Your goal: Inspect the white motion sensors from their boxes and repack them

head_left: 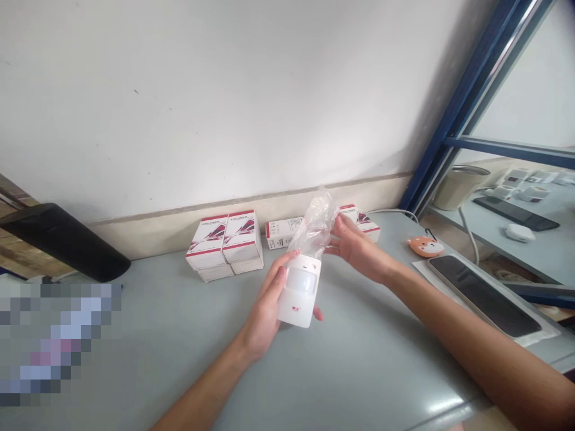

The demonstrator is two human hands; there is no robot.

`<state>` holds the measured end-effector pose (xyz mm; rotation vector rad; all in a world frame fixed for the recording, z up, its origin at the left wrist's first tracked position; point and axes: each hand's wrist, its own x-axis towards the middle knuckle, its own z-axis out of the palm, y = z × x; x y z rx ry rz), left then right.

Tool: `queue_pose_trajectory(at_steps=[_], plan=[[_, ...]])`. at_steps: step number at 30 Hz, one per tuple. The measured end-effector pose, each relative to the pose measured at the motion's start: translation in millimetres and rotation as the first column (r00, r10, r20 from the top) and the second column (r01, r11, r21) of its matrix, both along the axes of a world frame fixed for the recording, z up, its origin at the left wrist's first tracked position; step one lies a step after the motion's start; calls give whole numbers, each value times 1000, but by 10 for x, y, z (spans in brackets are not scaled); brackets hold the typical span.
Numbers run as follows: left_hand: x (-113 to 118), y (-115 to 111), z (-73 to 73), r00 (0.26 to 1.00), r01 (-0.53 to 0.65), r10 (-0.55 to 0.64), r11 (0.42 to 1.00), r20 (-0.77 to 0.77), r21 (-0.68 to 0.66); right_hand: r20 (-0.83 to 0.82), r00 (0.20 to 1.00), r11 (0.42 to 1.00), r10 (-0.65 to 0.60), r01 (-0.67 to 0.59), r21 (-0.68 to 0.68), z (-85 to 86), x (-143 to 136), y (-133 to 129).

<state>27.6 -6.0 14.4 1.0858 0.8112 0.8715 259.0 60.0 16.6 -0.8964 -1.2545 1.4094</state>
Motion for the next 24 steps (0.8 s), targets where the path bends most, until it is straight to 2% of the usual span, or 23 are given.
queue_pose_trajectory(at_steps=[3, 5, 9, 15, 21, 24], plan=[[-10, 21, 17, 999, -44, 44, 999, 6, 12, -33, 978, 974, 206, -209, -92, -40, -135, -120], [-23, 28, 11, 999, -50, 50, 999, 1, 8, -12, 966, 962, 257, -257, -98, -47, -209, -188], [-31, 11, -3, 999, -51, 51, 999, 9, 4, 70, 970, 971, 234, -230, -62, 23, -273, -274], [3, -9, 15, 991, -125, 127, 991, -42, 42, 64, 974, 975, 218, -215, -52, 111, -286, -306], [-4, -14, 30, 987, -133, 139, 989, -85, 66, 91, 993, 996, 81, -78, -40, 97, -306, -326], [-3, -33, 39, 982, -146, 155, 986, -108, 85, 52, 991, 990, 122, -118, -73, 116, -283, -330]])
